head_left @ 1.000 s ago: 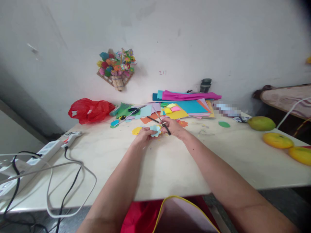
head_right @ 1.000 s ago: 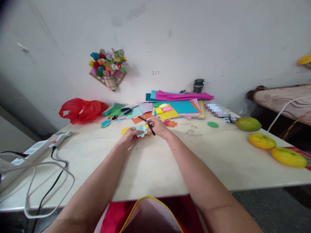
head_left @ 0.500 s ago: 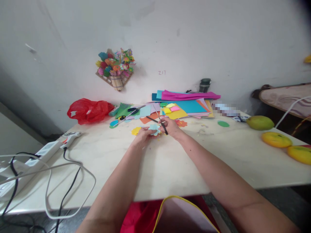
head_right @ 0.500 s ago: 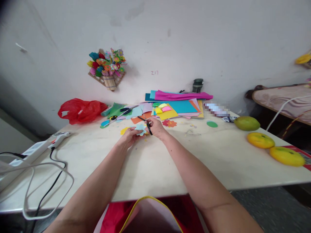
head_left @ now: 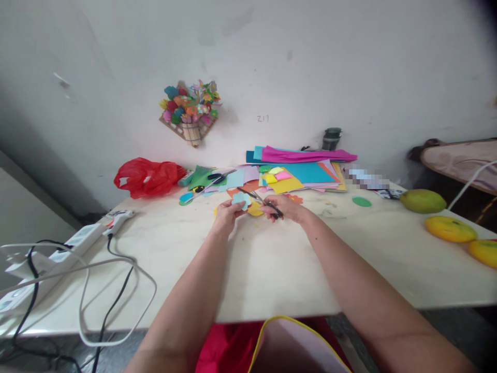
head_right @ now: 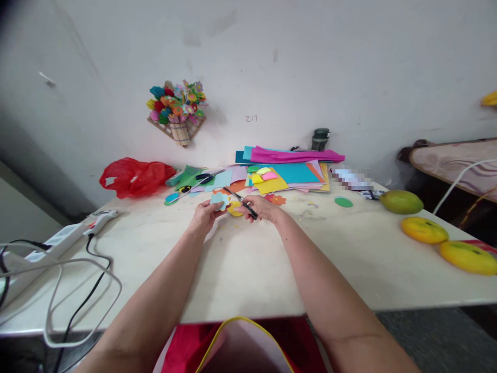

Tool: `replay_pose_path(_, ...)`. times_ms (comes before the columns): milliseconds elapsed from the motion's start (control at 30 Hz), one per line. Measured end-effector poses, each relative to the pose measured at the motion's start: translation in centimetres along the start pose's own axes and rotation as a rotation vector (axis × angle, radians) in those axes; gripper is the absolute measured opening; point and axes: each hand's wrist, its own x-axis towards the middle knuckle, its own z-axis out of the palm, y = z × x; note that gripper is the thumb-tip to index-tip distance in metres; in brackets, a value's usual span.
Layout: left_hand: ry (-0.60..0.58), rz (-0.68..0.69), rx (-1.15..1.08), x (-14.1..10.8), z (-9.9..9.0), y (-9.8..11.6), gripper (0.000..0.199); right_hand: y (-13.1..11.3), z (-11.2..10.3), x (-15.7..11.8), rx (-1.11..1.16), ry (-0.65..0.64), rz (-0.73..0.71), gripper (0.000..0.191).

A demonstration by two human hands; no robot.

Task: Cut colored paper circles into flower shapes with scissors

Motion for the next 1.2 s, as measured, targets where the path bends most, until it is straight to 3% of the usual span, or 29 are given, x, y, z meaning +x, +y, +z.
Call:
replay_pose_path(200, 0.02, 0.041, -0.03, 0.08, 0.05, -0.13, 0.026, -0.39, -0.05, -0.32, -0.097, -0.074, 0.026, 0.031)
replay_pose_path(1200, -0.067, -0.048, -0.017, -0.08, -0.03, -0.16, 0.023, 0.54, 0.24, 0.39, -0.184, -0.083, 0.071, 0.024)
